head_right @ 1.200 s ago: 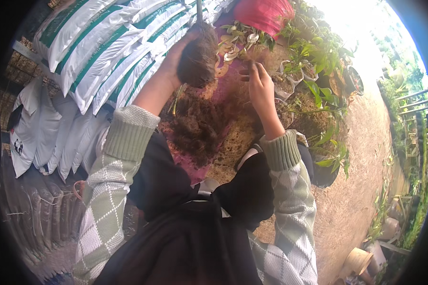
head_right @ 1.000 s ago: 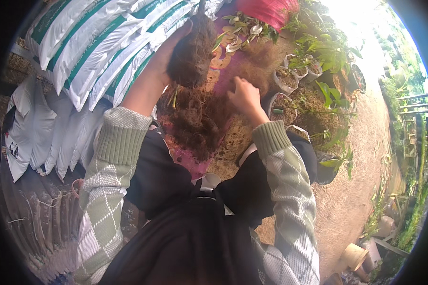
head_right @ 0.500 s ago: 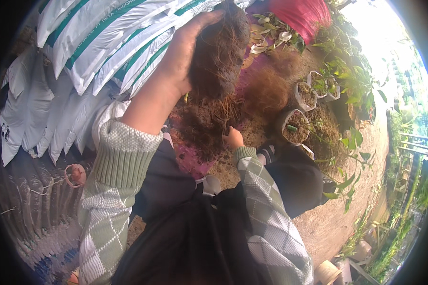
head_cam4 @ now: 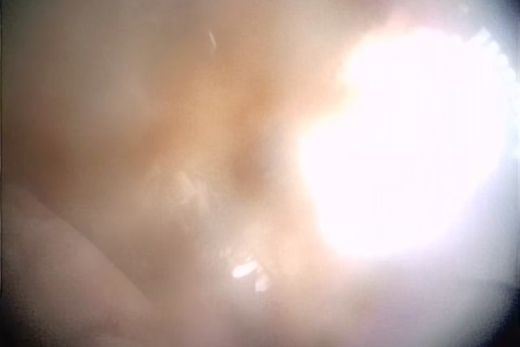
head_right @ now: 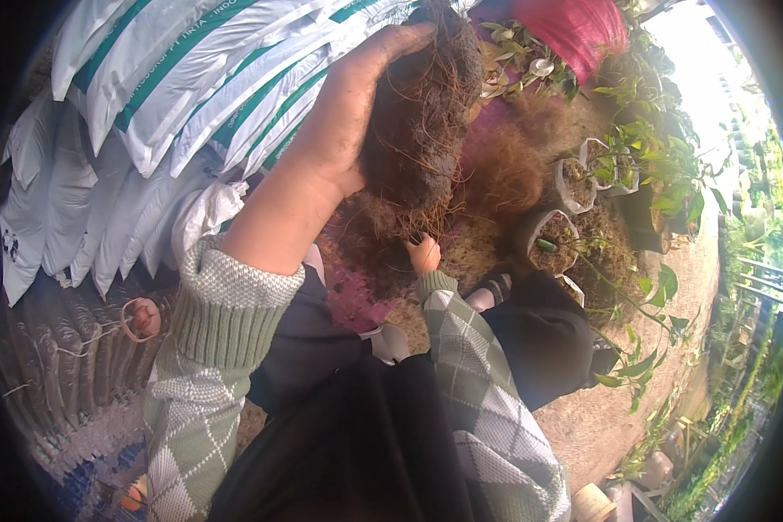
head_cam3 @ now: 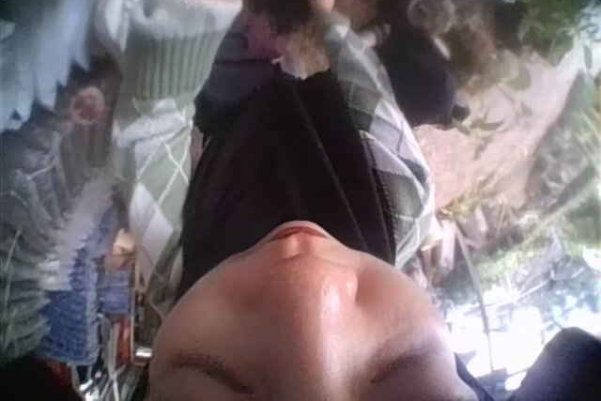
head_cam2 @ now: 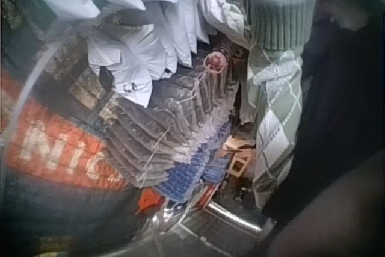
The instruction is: The person sits on the ground and repeatedly handles a plant's root ball, loosening and shaping the soil and roots by hand. The person continues to adjust the root ball throughout the clip without placing it into a pot or container.
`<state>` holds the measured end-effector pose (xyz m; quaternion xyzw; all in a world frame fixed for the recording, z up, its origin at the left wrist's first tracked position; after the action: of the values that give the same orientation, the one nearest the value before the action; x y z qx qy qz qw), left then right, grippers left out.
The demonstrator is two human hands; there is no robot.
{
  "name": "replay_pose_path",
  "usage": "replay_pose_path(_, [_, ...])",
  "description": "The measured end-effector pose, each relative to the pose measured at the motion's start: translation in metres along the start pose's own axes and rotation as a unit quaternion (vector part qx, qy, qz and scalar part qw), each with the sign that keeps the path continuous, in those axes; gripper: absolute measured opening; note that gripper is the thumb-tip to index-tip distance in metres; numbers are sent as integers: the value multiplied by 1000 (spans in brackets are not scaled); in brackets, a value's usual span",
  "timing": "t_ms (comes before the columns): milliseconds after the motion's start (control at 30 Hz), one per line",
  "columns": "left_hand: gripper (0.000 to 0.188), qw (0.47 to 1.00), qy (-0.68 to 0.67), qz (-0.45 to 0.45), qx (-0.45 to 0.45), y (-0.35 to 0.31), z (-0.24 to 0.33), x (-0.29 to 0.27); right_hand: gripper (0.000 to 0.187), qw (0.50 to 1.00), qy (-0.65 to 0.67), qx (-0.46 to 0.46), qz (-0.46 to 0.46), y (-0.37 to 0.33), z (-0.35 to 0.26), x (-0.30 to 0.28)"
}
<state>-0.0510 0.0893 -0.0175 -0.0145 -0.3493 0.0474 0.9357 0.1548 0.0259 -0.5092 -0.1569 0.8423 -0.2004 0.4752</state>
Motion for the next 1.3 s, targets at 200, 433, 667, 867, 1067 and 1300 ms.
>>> replay_pose_path(200, [39, 1000, -3, 11, 2, -2, 0, -4, 52, 998, -48, 37, 10, -13, -25, -22])
replay_pose_path(433, [37, 1000, 3, -8, 12, -2, 3, -3, 46, 998, 19, 58, 9, -11, -12, -38])
replay_pose_path(667, [35, 999, -53, 11, 0, -11, 7, 0, 32, 994, 18, 30, 103, -13, -20, -70])
replay_pose_path(867, [34, 997, -82, 9, -9, -3, -3, 5, 29, 994, -42, -71, 67, -23, -20, -29])
replay_pose_path(1067, [32, 995, -95, 2, -22, -8, -1, 5, 41, 992, 16, -127, 6, -61, -34, -23])
replay_pose_path(1300, [30, 993, -109, -39, -37, -7, 0, 15, 63, 990, -5, -108, 92, -93, -26, -34])
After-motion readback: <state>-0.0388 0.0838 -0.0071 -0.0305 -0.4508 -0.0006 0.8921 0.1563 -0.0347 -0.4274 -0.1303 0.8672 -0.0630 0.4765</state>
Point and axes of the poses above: each hand's wrist, its own y-axis towards the middle knuckle, its own x-axis out of the palm, z = x × y, the point moved 9 cm from there along y, towards the middle knuckle, and after that the axes turned 1 degree about x, right-handed, at the moved point
